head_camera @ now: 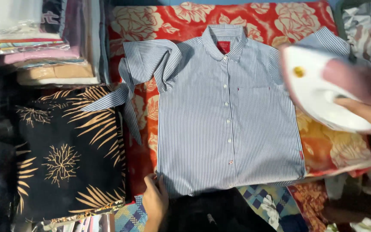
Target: The person irons a blue and white striped shirt on a floral-patterned surface. They smooth the fabric with their hands, use a spray bottle to mist the shirt, and iron the front, collar, and back sections with a pink iron.
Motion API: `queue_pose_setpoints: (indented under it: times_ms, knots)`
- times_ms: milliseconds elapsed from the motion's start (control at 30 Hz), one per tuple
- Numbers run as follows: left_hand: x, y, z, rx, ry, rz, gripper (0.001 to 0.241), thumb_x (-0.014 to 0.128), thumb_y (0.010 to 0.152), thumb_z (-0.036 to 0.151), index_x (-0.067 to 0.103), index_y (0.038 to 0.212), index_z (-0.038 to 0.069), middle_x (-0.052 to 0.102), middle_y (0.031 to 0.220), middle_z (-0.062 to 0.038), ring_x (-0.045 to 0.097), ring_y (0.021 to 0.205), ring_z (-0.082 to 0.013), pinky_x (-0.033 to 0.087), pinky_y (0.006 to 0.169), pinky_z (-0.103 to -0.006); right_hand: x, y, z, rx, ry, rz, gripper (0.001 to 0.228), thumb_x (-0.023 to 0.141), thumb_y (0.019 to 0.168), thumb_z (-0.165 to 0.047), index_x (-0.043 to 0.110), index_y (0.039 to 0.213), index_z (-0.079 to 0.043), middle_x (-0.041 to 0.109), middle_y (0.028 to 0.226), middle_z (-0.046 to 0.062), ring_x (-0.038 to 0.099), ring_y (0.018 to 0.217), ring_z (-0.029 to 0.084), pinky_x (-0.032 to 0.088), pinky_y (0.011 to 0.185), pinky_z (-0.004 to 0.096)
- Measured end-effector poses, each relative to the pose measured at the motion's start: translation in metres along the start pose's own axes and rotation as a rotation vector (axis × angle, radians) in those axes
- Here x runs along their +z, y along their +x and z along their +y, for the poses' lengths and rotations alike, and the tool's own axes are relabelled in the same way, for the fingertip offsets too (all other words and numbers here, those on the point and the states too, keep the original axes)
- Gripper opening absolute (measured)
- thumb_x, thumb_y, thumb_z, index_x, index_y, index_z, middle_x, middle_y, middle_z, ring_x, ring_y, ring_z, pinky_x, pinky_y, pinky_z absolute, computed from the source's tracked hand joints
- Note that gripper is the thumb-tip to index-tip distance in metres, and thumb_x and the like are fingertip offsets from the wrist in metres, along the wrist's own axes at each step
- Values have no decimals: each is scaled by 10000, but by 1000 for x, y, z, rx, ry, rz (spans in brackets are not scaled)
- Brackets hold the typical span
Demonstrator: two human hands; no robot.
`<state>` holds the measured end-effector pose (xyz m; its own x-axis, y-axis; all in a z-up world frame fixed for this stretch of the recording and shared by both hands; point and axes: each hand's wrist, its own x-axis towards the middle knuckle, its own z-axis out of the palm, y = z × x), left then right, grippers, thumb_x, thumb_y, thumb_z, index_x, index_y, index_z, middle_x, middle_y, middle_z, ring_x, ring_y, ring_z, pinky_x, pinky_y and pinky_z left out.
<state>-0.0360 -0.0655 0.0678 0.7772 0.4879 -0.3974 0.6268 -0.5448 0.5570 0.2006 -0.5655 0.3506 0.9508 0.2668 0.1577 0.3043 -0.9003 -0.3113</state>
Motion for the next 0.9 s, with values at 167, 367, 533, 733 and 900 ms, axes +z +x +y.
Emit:
queue_pose_setpoints:
  times_ms: [167,367,533,733,900]
  knots:
    - [8,-15,42,-141,172,270,339,502,968,409,509,1254,226,707,1105,3,703,809,-406,519,576,-566,79,147,-107,-523,-50,-208,617,858,804,-287,640,1341,-496,751,1275,-53,698,1055,135,487,815,285]
    - [46,11,123,399,176,502,480,473,958,154,500,1398,-37,513,1479,-235,521,1340,-396,437,1078,-499,220,218,-166,-600,-53,-869,436,691,837,-343,677,1266,-423,755,1087,-39,699,1021,277,488,862,455]
    - [66,25,122,355,376,265,864,369,976,649,256,1614,77,249,1692,-120,193,1568,-334,166,1221,-571,260,220,-186,-544,-7,-787,515,649,856,-621,651,1320,-398,688,1347,-38,678,1137,364,516,930,592]
    - [67,25,129,275,459,329,975,367,931,724,226,1618,47,242,1685,-172,171,1566,-386,142,1225,-601,317,203,-161,-931,202,-345,372,684,846,-654,847,872,-320,770,692,-48,711,594,173,383,410,343]
    - [69,28,129,251,475,283,981,355,936,714,209,1614,20,205,1690,-190,126,1569,-411,129,1213,-619,336,212,-176,-518,-1,-396,396,617,883,-722,718,844,-341,717,657,-50,704,639,257,482,608,452]
